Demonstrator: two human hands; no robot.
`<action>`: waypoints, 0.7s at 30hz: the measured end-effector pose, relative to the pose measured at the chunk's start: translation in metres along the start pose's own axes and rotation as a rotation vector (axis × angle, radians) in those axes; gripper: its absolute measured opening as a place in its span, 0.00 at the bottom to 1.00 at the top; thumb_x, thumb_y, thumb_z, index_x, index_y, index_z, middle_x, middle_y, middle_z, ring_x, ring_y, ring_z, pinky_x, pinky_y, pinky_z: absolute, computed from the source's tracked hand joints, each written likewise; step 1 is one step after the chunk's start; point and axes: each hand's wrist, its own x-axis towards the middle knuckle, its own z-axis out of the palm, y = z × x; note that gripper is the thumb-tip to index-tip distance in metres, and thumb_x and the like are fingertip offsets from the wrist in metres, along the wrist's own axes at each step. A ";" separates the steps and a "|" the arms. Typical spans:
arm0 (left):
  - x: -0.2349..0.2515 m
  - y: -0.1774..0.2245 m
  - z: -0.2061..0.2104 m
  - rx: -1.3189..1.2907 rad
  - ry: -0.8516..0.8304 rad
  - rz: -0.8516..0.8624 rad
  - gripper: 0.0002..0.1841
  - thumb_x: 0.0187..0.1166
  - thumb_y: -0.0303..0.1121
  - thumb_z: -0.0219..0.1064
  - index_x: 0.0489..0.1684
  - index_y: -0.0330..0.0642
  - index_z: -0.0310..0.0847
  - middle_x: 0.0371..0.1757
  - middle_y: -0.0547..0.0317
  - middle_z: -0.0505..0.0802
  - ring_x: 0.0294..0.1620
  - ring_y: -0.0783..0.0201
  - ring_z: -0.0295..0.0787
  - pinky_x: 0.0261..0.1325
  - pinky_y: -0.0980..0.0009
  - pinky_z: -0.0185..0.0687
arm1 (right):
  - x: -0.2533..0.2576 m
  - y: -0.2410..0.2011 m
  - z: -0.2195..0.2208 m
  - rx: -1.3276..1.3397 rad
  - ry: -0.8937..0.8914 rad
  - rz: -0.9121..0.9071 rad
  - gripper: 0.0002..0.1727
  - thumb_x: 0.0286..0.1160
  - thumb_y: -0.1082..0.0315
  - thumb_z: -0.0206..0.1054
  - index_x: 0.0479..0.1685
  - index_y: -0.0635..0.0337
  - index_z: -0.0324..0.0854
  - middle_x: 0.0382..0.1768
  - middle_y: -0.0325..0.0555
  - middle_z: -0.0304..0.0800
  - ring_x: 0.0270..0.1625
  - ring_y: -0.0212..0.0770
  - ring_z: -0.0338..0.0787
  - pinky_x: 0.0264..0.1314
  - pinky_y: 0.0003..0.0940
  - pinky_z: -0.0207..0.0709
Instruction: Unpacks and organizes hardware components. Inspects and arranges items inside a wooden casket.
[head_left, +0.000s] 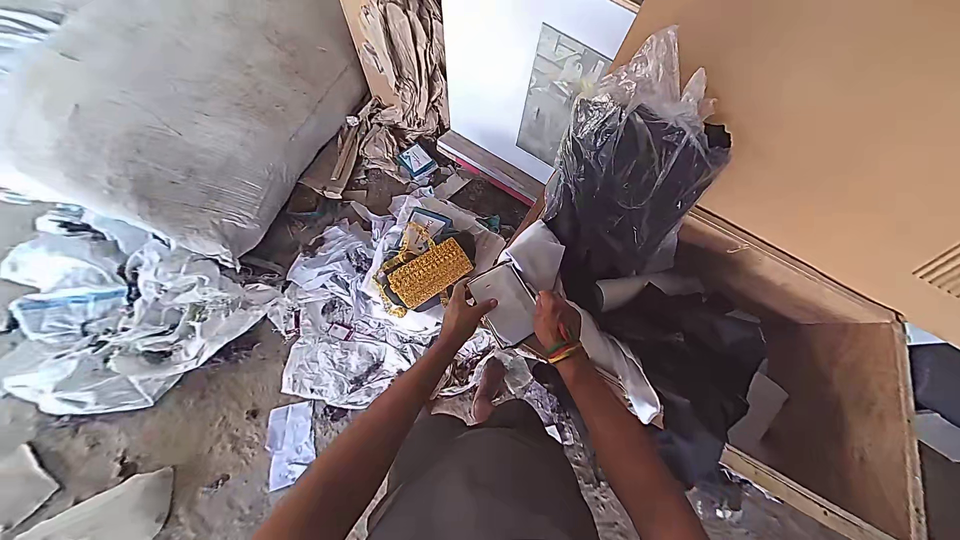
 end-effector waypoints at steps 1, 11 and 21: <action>0.000 0.001 0.000 0.025 -0.002 -0.009 0.48 0.67 0.40 0.83 0.88 0.40 0.56 0.66 0.40 0.89 0.57 0.50 0.92 0.61 0.50 0.89 | 0.001 0.000 0.001 0.000 0.005 0.002 0.18 0.86 0.63 0.53 0.51 0.62 0.88 0.47 0.56 0.94 0.49 0.55 0.95 0.46 0.53 0.86; 0.008 0.045 -0.002 0.448 0.120 -0.030 0.48 0.69 0.55 0.79 0.88 0.38 0.62 0.82 0.31 0.74 0.83 0.35 0.69 0.82 0.40 0.66 | 0.007 0.012 -0.001 0.023 -0.075 -0.077 0.18 0.85 0.64 0.52 0.50 0.61 0.88 0.47 0.58 0.93 0.47 0.57 0.95 0.42 0.55 0.85; 0.049 0.083 0.035 0.633 0.004 -0.003 0.32 0.67 0.59 0.75 0.68 0.50 0.85 0.69 0.52 0.89 0.75 0.49 0.81 0.77 0.35 0.68 | 0.007 0.026 0.017 0.133 0.169 -0.161 0.15 0.80 0.65 0.57 0.39 0.61 0.90 0.36 0.53 0.93 0.37 0.53 0.95 0.31 0.50 0.85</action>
